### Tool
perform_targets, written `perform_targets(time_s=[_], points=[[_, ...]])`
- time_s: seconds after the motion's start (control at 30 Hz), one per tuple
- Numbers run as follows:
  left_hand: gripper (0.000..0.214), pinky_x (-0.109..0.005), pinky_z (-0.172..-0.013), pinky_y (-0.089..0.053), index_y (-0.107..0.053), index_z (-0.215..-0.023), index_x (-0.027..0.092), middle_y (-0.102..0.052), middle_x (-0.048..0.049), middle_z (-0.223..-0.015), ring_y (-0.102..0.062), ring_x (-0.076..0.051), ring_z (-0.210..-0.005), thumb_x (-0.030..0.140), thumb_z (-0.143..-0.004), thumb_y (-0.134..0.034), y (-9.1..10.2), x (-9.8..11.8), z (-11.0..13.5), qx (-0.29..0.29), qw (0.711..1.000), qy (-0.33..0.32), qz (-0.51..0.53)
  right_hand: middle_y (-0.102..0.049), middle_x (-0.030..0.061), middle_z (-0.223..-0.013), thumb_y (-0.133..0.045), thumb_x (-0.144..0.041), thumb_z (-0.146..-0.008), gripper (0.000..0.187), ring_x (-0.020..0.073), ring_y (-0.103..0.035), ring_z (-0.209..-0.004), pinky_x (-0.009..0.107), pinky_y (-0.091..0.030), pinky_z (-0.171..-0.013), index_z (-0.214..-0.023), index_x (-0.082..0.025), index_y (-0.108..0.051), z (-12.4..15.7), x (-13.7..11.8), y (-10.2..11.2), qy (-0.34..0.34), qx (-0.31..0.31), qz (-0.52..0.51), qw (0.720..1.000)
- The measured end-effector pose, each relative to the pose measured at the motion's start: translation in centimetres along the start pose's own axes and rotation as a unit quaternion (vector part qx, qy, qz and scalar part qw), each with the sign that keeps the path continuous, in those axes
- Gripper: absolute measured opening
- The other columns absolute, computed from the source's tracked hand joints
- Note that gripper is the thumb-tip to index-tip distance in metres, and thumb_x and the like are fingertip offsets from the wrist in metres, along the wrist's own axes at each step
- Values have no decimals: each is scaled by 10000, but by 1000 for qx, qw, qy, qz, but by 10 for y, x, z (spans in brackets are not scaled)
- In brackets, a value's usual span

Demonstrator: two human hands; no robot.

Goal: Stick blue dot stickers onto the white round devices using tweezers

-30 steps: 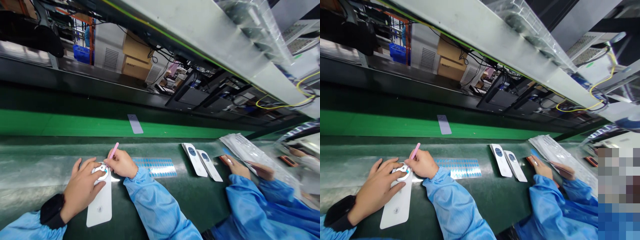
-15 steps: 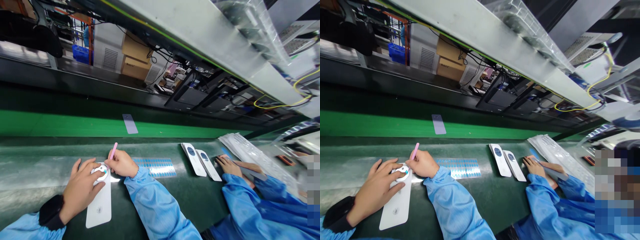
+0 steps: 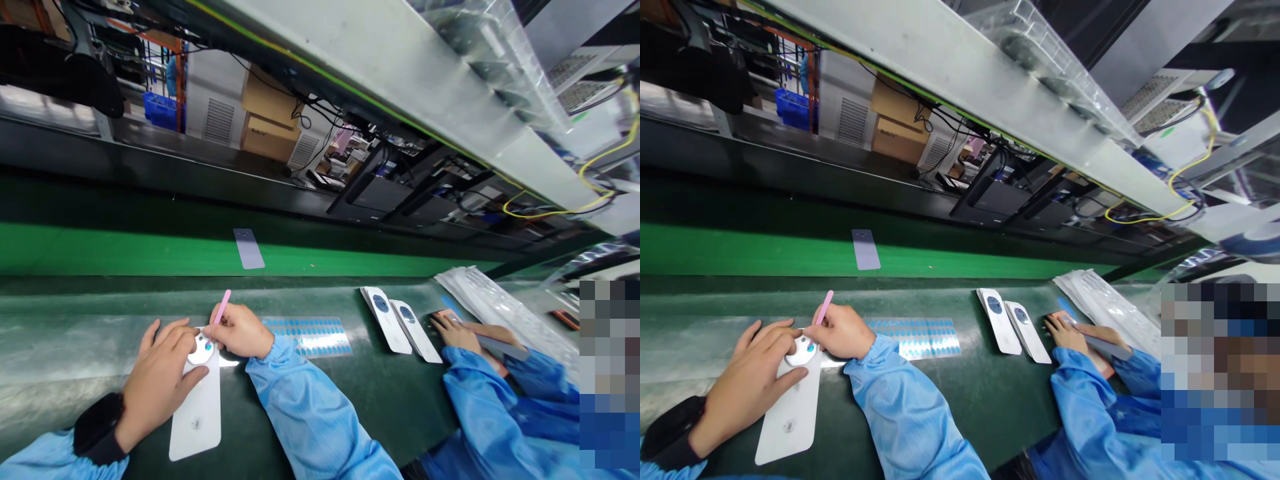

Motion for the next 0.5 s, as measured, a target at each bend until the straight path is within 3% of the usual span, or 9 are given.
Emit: perform_targets(time_s=[0.17,0.27,0.4,0.5], points=[[12,-612,-1126,-442,-576,-852,287,-809,0,-1068,-698,-332,-1229,294,-845,-584,-1,0,2,37,999,4,-10,-550,-88,-519,-768,-126,-890,276,87,-529,-487,192,-404,-542,-736,-207,-553,0,0,1,1,-7,16,1000],[48,-618,-1141,-443,-614,-881,294,-806,-6,-1108,-688,-339,-1239,314,-841,-597,-5,-3,3,26,1000,4,-6,-559,-82,-519,-755,-139,-873,256,78,-524,-466,173,-395,-489,-735,-204,-550,-5,7,2,-9,-10,-18,1000],[223,-644,-1204,-408,-710,-969,316,-767,-42,-1315,-596,-382,-1386,372,-753,-705,-26,-14,6,-35,999,37,-19,-596,-53,-537,-821,-383,-786,341,86,-508,-415,171,-377,-388,-753,-204,-532,-18,23,4,-23,-11,-180,983],[357,-652,-1277,-319,-761,-1042,376,-693,-14,-1472,-471,-398,-1512,381,-685,-747,-50,-32,9,-46,994,73,-60,-603,-29,-530,-908,-559,-585,560,84,-496,-393,166,-354,-345,-738,-204,-502,-28,27,6,-4,-22,-267,964]])
Point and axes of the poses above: each hand's wrist, its own z-axis away from the middle knuckle, its own y-axis out of the back of the hand, x = y × z, the point moved 6 cm from there along -z, towards the middle knuckle
